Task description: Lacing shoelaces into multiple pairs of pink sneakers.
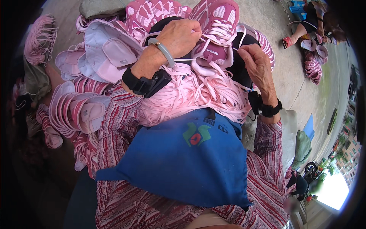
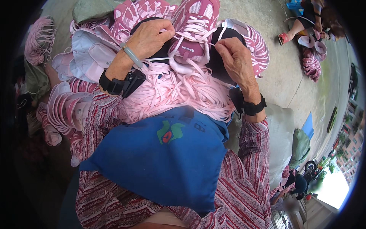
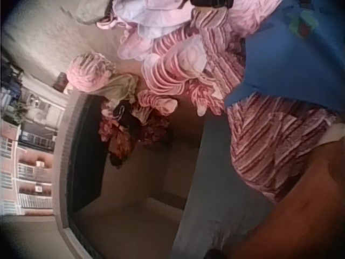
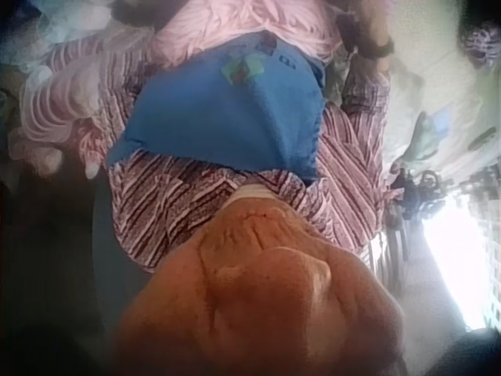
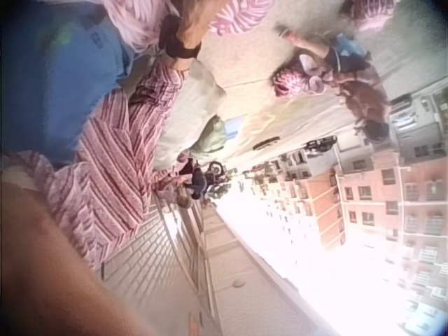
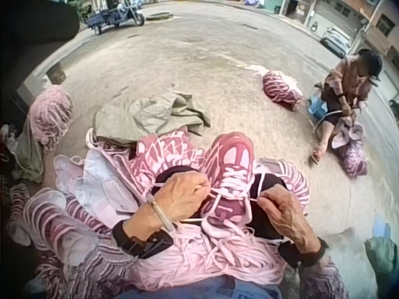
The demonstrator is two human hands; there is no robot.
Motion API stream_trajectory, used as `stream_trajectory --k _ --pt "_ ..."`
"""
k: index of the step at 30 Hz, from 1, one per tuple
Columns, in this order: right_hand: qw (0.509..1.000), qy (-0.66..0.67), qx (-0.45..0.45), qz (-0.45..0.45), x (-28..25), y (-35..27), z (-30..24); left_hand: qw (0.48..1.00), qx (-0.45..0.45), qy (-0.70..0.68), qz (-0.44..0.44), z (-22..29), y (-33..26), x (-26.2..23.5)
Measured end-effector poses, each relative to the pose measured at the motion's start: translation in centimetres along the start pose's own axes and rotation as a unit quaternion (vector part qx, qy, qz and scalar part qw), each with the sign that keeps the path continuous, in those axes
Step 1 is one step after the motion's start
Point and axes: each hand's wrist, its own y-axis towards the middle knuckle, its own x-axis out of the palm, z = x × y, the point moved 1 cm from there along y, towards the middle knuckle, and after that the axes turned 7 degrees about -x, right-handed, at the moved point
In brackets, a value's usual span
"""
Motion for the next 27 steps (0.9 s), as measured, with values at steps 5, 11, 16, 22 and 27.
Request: stream_trajectory --k 5,11,16,22,27 --pt "0.996 -0.032 -0.08 -0.03 -0.1 0.2 0.4 0.995 -0.072 -0.063 -0.01 0.4 -0.6 -0.1" --pt "0.994 -0.028 -0.108 -0.015 -0.5 0.4 0.9 0.974 -0.162 -0.146 -0.068 0.1 -0.4 -0.3" --pt "0.995 -0.006 -0.097 -0.012 -0.6 0.1 1.3 0.964 -0.192 -0.173 -0.065 0.4 -0.7 -0.2" --pt "0.989 -0.017 -0.139 0.041 -0.6 -0.1 1.9 0.95 -0.203 -0.228 -0.068 1.4 -0.7 -0.4" --pt "0.989 0.005 -0.148 0.028 -0.7 -0.1 2.0 0.943 -0.231 -0.233 -0.059 1.9 -0.9 -0.5"
